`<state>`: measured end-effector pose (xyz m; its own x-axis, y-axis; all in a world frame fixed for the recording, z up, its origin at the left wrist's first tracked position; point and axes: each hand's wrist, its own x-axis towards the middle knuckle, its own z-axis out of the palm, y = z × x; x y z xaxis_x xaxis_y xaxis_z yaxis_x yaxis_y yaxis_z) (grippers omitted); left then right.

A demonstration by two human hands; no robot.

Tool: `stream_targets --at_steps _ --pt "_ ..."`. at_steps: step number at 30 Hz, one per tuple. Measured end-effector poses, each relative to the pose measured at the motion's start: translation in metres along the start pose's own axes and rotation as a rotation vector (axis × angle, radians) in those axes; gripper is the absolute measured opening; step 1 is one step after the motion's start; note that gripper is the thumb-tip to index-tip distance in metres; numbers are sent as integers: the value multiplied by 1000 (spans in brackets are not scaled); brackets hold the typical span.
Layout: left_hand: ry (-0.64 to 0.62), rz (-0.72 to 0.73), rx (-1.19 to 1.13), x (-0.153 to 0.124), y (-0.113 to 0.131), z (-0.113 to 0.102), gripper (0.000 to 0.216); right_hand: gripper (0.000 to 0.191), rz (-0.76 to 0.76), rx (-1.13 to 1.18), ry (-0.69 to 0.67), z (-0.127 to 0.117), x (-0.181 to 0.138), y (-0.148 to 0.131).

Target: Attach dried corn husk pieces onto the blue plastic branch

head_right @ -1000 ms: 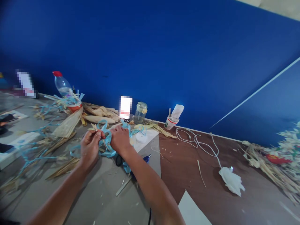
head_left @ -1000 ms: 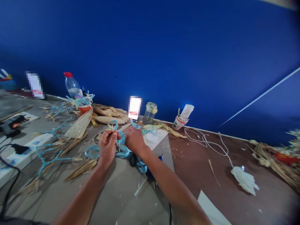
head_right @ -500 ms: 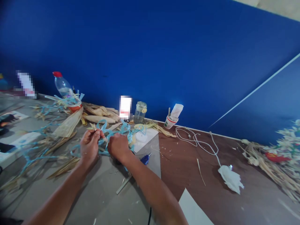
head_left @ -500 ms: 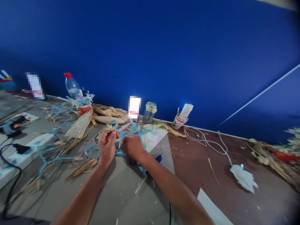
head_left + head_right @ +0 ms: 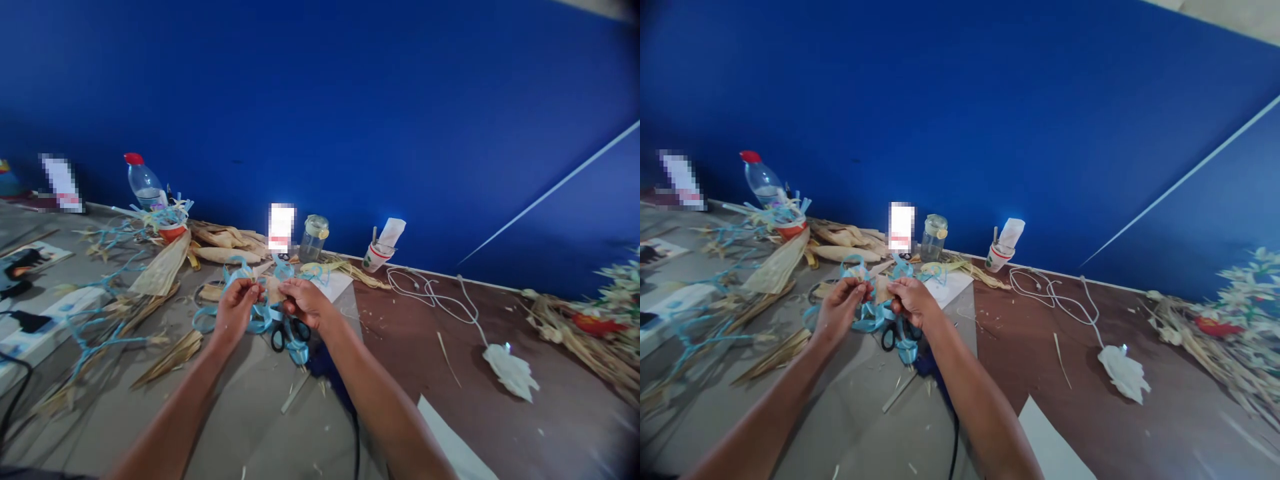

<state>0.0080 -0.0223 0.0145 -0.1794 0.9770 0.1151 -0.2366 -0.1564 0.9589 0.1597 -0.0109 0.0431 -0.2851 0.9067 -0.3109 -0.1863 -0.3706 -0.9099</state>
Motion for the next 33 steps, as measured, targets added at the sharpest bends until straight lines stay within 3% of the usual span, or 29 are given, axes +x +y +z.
stream_targets --at_steps 3,7,11,16,21,24,28,33 --pt "-72 -89 17 -1 0 0 35 18 -88 -132 57 -1 -4 2" --pt "-193 -191 -147 -4 0 1 27 4 -311 -452 224 1 -12 9" --pt "-175 -207 -310 -7 6 6 21 10 -419 -648 202 6 -24 14" --pt "-6 -135 -377 -4 10 7 22 5 -373 -478 205 6 -32 12" --pt "156 -92 -260 1 3 2 27 11 -420 -138 345 -3 -35 4" --pt "93 -85 -204 1 -2 0 28 15 -452 49 340 -7 -38 -2" --pt "-77 -43 -114 -1 -6 -1 27 15 -412 -53 292 -10 -36 -3" --pt "22 40 -5 0 -6 -3 33 13 -390 -323 300 -15 -19 6"
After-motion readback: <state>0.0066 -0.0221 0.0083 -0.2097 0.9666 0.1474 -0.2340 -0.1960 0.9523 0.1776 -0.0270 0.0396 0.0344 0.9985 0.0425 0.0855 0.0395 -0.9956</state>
